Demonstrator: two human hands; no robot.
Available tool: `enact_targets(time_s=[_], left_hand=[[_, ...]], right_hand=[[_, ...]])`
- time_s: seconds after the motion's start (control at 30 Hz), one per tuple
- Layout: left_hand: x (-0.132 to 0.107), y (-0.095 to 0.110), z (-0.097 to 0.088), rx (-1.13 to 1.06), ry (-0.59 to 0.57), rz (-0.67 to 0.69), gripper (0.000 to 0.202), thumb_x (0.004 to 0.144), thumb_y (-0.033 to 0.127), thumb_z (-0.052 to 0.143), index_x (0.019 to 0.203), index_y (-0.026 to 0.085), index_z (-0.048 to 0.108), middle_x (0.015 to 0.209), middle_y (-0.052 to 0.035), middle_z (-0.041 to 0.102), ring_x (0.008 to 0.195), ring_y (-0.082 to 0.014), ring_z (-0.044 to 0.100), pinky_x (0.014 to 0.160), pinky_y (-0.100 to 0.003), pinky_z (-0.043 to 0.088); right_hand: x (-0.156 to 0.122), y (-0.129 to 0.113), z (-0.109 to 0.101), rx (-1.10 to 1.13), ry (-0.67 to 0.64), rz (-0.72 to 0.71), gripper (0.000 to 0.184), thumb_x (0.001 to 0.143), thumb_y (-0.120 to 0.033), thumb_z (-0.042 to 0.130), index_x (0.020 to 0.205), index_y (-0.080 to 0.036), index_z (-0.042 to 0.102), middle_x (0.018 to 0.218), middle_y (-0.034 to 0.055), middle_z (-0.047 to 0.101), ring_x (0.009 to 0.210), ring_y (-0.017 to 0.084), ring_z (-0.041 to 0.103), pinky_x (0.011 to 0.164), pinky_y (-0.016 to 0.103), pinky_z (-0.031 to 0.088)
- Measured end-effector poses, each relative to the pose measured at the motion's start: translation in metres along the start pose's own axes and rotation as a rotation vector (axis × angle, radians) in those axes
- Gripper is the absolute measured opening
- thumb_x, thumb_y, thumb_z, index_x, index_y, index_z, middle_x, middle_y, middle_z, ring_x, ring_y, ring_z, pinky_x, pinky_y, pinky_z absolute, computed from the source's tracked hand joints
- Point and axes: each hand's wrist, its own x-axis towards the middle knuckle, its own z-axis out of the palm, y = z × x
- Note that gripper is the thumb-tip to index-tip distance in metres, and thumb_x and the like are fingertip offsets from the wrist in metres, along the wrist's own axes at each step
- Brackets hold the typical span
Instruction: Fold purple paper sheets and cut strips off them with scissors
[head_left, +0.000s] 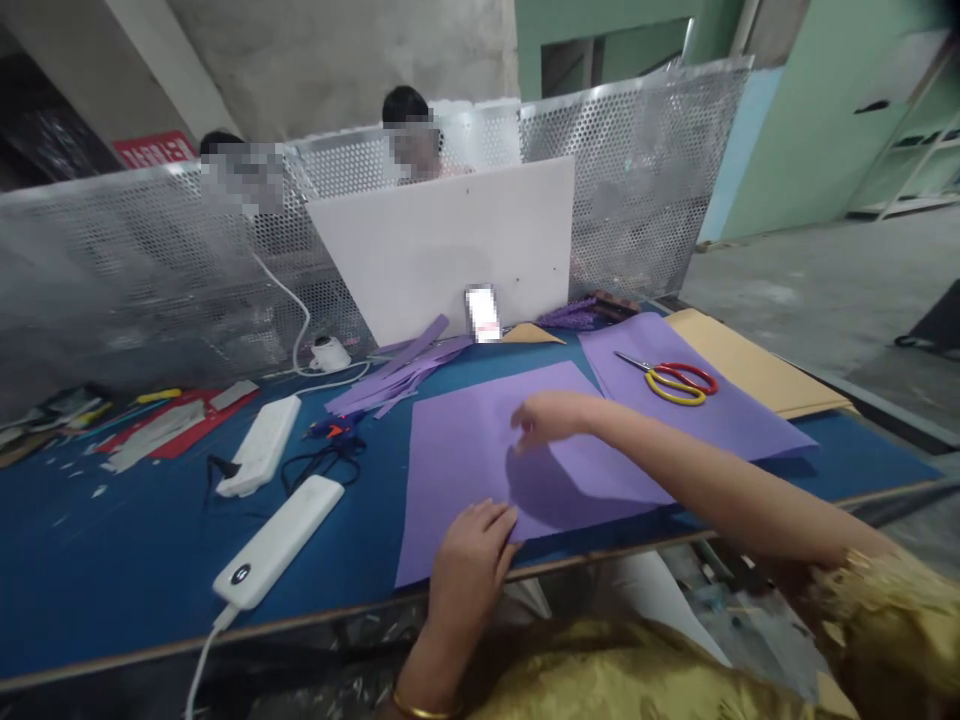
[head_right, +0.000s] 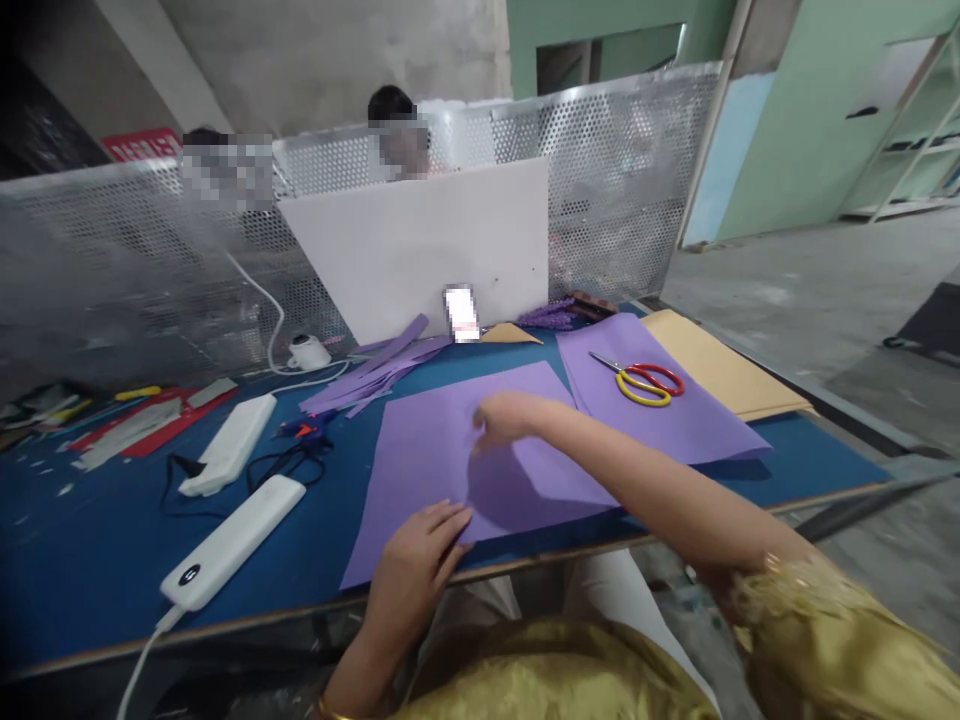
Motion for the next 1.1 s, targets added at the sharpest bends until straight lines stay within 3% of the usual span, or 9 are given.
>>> enact_targets(time_s=[0.07,0.13,0.2,0.27,0.37,0.47,0.6,0.93,1.1], left_hand=[[0.003,0.001,0.000,-0.047,0.011,-0.006,0.022,0.090,0.022,0.067,0.110,0.022,0.074,0.113,-0.0073,0.077,0.110,-0.0294,0.070,0.096,-0.051,0.058],[0.007,0.001,-0.002,-0.114,0.007,-0.046,0.018,0.091,0.022,0.065,0.106,0.022,0.076,0.111,-0.0066,0.077,0.109,-0.0284,0.070,0.096,-0.051,0.057],[0.013,-0.002,-0.006,-0.185,-0.030,-0.098,0.016,0.092,0.023,0.064,0.101,0.022,0.078,0.107,-0.0059,0.078,0.106,-0.0271,0.070,0.095,-0.049,0.057],[0.016,-0.007,-0.012,-0.247,-0.094,-0.126,0.016,0.092,0.023,0.064,0.098,0.023,0.079,0.106,-0.0051,0.078,0.105,-0.0259,0.069,0.094,-0.047,0.056],[0.016,-0.015,-0.021,-0.305,-0.174,-0.137,0.018,0.093,0.025,0.062,0.098,0.025,0.080,0.108,-0.0042,0.078,0.107,-0.0252,0.068,0.095,-0.045,0.055],[0.015,-0.019,-0.027,-0.326,-0.208,-0.163,0.021,0.094,0.027,0.060,0.098,0.026,0.080,0.110,-0.0042,0.077,0.106,-0.0246,0.067,0.093,-0.044,0.053],[0.020,-0.017,-0.029,-0.299,-0.230,-0.223,0.024,0.096,0.028,0.055,0.089,0.024,0.078,0.102,-0.0037,0.076,0.098,-0.0226,0.066,0.087,-0.039,0.050],[0.045,-0.028,-0.038,0.066,-0.361,-0.269,0.036,0.093,0.042,0.057,0.065,0.022,0.066,0.074,-0.0043,0.071,0.075,-0.0226,0.063,0.071,-0.035,0.040],[0.018,-0.063,-0.057,-0.227,-0.351,-0.235,0.033,0.092,0.045,0.052,0.082,0.026,0.077,0.089,-0.0038,0.078,0.084,-0.0219,0.069,0.078,-0.034,0.051]], right_hand=[[-0.036,-0.001,0.041,0.081,-0.021,-0.147,0.037,0.072,-0.040,0.088,0.102,-0.022,0.075,0.106,0.0004,0.074,0.095,0.017,0.070,0.087,0.026,0.057],[-0.072,0.000,0.077,0.134,0.106,-0.201,0.056,0.066,-0.037,0.092,0.116,-0.020,0.072,0.124,0.0053,0.071,0.115,0.022,0.065,0.101,0.027,0.051],[-0.103,0.007,0.101,0.139,0.243,-0.133,0.036,0.088,-0.027,0.074,0.122,-0.017,0.070,0.128,0.0115,0.069,0.125,0.026,0.059,0.109,0.038,0.046],[-0.126,0.018,0.112,0.110,0.378,-0.027,0.026,0.101,-0.023,0.051,0.117,-0.018,0.072,0.122,0.0132,0.071,0.119,0.027,0.063,0.102,0.045,0.048],[-0.148,0.034,0.108,0.076,0.465,0.018,0.027,0.103,-0.029,0.049,0.107,-0.023,0.075,0.111,0.0083,0.075,0.103,0.023,0.068,0.092,0.040,0.051],[-0.152,0.041,0.095,0.123,0.396,0.014,0.024,0.102,-0.032,0.053,0.102,-0.023,0.075,0.105,0.0061,0.075,0.096,0.019,0.069,0.087,0.033,0.050],[-0.142,0.040,0.081,0.106,0.295,0.162,0.025,0.100,-0.030,0.053,0.096,-0.021,0.075,0.094,0.0055,0.074,0.085,0.018,0.068,0.075,0.028,0.047],[-0.127,0.046,0.069,0.023,0.185,0.448,0.008,0.085,-0.028,0.068,0.090,-0.026,0.074,0.076,0.0005,0.073,0.073,0.019,0.066,0.061,0.027,0.035],[-0.132,0.051,0.068,0.060,0.176,0.459,0.010,0.084,-0.030,0.068,0.091,-0.027,0.074,0.077,0.0002,0.074,0.073,0.020,0.067,0.061,0.027,0.038]])
